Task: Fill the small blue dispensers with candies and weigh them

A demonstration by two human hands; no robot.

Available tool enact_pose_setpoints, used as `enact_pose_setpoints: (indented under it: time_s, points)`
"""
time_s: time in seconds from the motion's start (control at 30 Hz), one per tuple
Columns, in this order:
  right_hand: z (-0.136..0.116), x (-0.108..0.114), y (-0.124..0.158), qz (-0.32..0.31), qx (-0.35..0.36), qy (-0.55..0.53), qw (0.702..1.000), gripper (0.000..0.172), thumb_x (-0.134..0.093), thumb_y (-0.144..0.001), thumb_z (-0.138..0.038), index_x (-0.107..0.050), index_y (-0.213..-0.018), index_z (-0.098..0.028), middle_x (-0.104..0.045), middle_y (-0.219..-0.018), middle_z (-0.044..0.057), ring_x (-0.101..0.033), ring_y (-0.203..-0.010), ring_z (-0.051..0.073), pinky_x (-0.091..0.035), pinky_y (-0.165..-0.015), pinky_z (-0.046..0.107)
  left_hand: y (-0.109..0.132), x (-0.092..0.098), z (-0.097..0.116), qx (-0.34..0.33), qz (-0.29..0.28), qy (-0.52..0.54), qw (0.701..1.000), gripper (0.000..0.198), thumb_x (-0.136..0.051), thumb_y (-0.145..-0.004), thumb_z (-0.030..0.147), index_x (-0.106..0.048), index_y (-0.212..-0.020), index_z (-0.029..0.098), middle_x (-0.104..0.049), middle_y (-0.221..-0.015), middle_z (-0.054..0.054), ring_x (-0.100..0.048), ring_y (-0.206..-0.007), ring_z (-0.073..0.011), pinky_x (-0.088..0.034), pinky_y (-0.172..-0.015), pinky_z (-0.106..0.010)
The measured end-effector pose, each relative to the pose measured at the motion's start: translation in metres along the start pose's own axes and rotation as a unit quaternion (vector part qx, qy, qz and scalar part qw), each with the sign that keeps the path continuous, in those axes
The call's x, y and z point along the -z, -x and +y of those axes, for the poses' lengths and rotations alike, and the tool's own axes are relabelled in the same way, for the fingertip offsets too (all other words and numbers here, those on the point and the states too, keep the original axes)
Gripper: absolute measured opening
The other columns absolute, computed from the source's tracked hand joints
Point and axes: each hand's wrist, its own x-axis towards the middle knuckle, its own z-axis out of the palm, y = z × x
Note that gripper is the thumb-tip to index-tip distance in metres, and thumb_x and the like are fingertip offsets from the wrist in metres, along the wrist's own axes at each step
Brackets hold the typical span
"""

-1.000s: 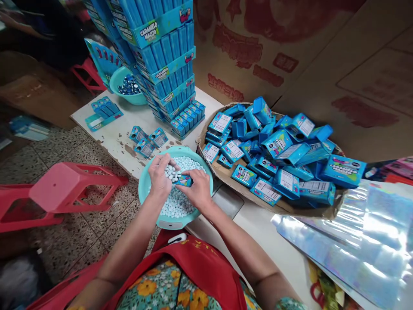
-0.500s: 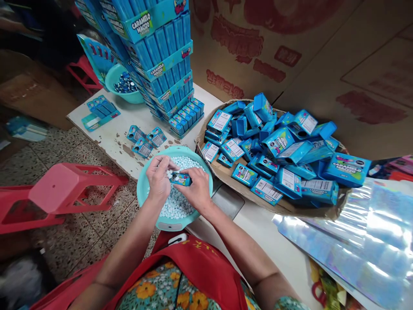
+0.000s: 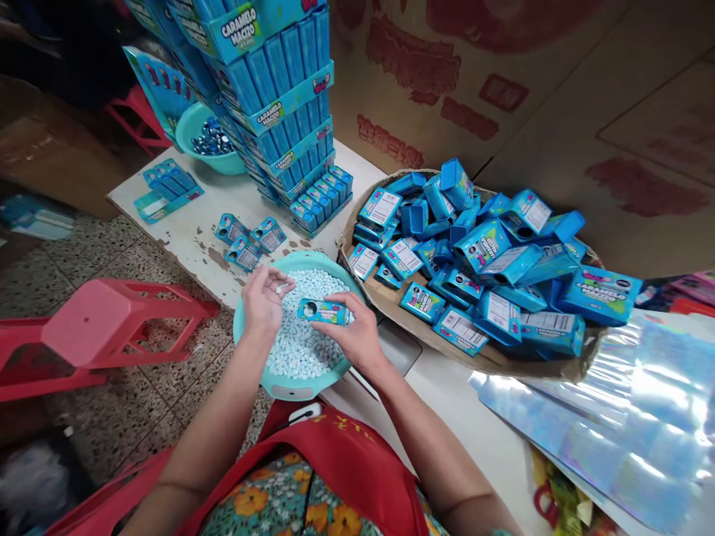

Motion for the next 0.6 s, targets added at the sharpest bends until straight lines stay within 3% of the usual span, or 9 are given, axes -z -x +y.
enact_pose_setpoints:
  time_s: [0.07, 0.17, 0.3, 0.33, 0.4, 0.47, 0.53, 0.6]
  points:
    - [-0.001, 0.009, 0.004, 0.012, -0.010, -0.006, 1.000, 0.039, -0.082, -0.065, -0.038, -0.066, -0.097, -0.023, -0.066, -0.099, 0.004, -0.062, -0.094, 0.023, -0.048, -0.087, 0.038, -0.008, 0.005, -0.029, -0.040, -0.022, -0.190, 0.981, 0.026, -0.055, -0.081, 0.045, -0.060, -0.077, 0.019, -0.061, -0.081, -0.006, -0.058, -0.084, -0.0212, -0.045, -0.084, -0.037]
    - [-0.001, 0.017, 0.007, 0.016, -0.008, 0.015, 1.000, 0.039, -0.083, -0.063, -0.039, -0.067, -0.096, -0.024, -0.066, -0.096, 0.004, -0.062, -0.092, 0.024, -0.049, -0.085, 0.038, -0.003, 0.000, -0.066, -0.075, -0.092, -0.397, 0.910, 0.019, -0.061, -0.077, 0.039, -0.063, -0.082, 0.021, -0.061, -0.096, -0.010, -0.053, -0.101, -0.0269, -0.038, -0.093, -0.040]
    - [0.000, 0.020, 0.008, 0.025, 0.000, 0.013, 1.000, 0.039, -0.082, -0.065, -0.039, -0.067, -0.097, -0.024, -0.066, -0.095, 0.004, -0.063, -0.089, 0.023, -0.050, -0.082, 0.037, 0.021, -0.005, -0.086, -0.084, -0.184, -0.578, 0.791, 0.015, -0.057, -0.081, 0.032, -0.063, -0.090, 0.022, -0.059, -0.100, -0.012, -0.051, -0.103, -0.0302, -0.039, -0.084, -0.039]
    - [0.000, 0.020, 0.009, 0.028, 0.002, 0.018, 0.999, 0.038, -0.082, -0.065, -0.039, -0.067, -0.097, -0.025, -0.066, -0.094, 0.004, -0.063, -0.088, 0.023, -0.050, -0.082, 0.037, 0.025, -0.003, -0.087, -0.081, -0.192, -0.588, 0.781, 0.013, -0.056, -0.081, 0.031, -0.063, -0.087, 0.022, -0.059, -0.097, -0.011, -0.052, -0.100, -0.0297, -0.039, -0.081, -0.038]
    - [0.003, 0.021, 0.009, 0.030, 0.003, 0.034, 0.999, 0.038, -0.082, -0.065, -0.040, -0.067, -0.096, -0.024, -0.066, -0.094, 0.004, -0.063, -0.089, 0.023, -0.050, -0.081, 0.037, 0.029, 0.005, -0.086, -0.069, -0.167, -0.561, 0.808, 0.010, -0.057, -0.080, 0.031, -0.061, -0.079, 0.022, -0.059, -0.088, -0.009, -0.054, -0.092, -0.0269, -0.039, -0.075, -0.033]
    - [0.006, 0.022, 0.010, 0.029, 0.001, 0.052, 0.998, 0.038, -0.081, -0.065, -0.041, -0.067, -0.096, -0.024, -0.066, -0.094, 0.004, -0.063, -0.088, 0.023, -0.050, -0.081, 0.037, 0.029, 0.014, -0.080, -0.044, -0.102, -0.470, 0.876, 0.016, -0.060, -0.078, 0.034, -0.058, -0.068, 0.021, -0.057, -0.074, -0.005, -0.054, -0.079, -0.0219, -0.039, -0.069, -0.029]
    - [0.009, 0.022, 0.011, 0.027, 0.003, 0.067, 0.997, 0.038, -0.080, -0.066, -0.042, -0.066, -0.096, -0.024, -0.066, -0.094, 0.004, -0.063, -0.089, 0.023, -0.049, -0.082, 0.037, 0.028, 0.018, -0.066, 0.002, -0.035, -0.325, 0.945, 0.028, -0.063, -0.076, 0.039, -0.053, -0.059, 0.019, -0.051, -0.061, 0.000, -0.049, -0.063, -0.0163, -0.036, -0.060, -0.025]
    - [0.010, 0.019, 0.012, 0.019, 0.014, 0.079, 0.997, 0.036, -0.079, -0.068, -0.041, -0.066, -0.097, -0.024, -0.066, -0.095, 0.004, -0.063, -0.091, 0.023, -0.049, -0.083, 0.037, 0.029, 0.015, -0.044, 0.065, 0.000, -0.159, 0.985, 0.032, -0.063, -0.075, 0.044, -0.050, -0.059, 0.019, -0.048, -0.057, 0.002, -0.043, -0.053, -0.0122, -0.032, -0.050, -0.023]
